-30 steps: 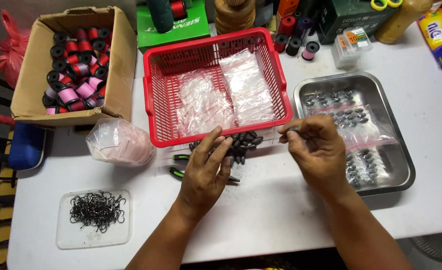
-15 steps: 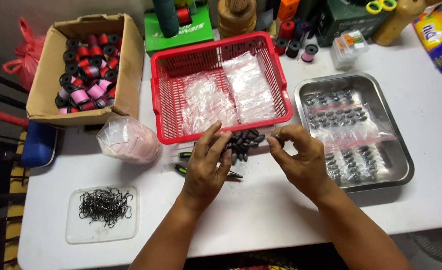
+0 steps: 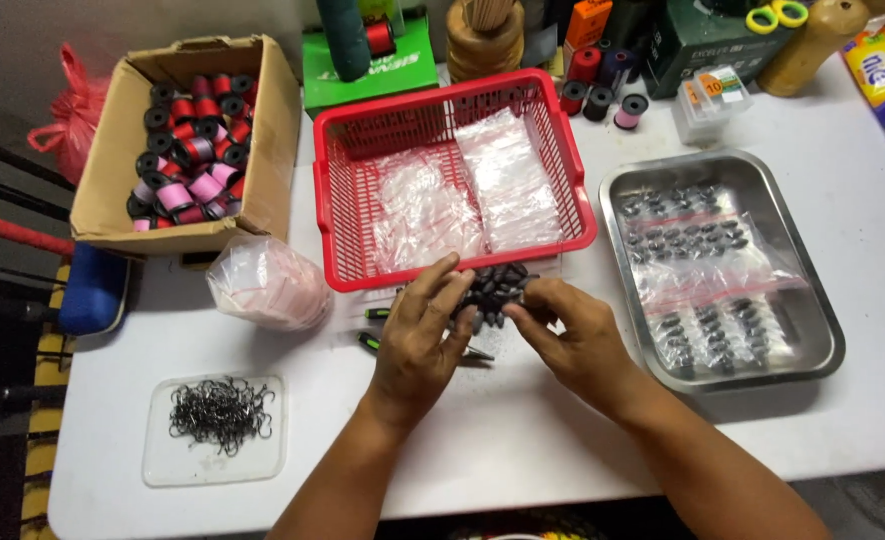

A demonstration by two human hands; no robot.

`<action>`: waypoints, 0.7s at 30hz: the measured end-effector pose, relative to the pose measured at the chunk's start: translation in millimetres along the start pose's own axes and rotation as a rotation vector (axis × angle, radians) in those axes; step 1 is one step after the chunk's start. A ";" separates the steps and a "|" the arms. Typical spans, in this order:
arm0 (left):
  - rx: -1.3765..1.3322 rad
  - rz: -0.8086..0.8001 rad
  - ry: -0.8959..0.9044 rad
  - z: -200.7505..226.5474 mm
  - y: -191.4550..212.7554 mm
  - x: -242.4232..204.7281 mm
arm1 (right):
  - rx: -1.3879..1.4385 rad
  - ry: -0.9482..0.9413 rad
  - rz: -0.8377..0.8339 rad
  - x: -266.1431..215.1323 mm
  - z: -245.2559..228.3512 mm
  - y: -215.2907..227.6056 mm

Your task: The person is picking up small lead fishing weights and placing them into small plastic bags, then organizing the bags in a tray.

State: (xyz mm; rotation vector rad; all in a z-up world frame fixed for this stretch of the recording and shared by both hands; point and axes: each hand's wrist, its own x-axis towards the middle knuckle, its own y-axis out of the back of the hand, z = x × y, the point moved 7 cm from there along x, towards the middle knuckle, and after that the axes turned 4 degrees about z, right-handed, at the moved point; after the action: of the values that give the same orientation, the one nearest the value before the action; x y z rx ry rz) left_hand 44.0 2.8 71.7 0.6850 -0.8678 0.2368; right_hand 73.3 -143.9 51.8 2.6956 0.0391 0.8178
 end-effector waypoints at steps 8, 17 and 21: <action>-0.030 -0.031 0.010 1.5 -3.4 -2.2 | 0.032 0.012 0.016 9.2 -16.9 5.7; -0.042 -0.107 0.032 -3.2 -5.6 -4.5 | 0.119 0.161 0.146 8.4 -55.8 44.8; -0.047 -0.113 0.020 -0.9 -5.7 -2.0 | -0.083 0.295 -0.012 15.7 -77.1 35.9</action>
State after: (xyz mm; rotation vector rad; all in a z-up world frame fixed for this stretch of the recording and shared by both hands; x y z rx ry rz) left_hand 45.9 -0.8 67.1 0.6842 -0.8108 0.1212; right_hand 42.0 -153.2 132.0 2.4746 0.0865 1.1786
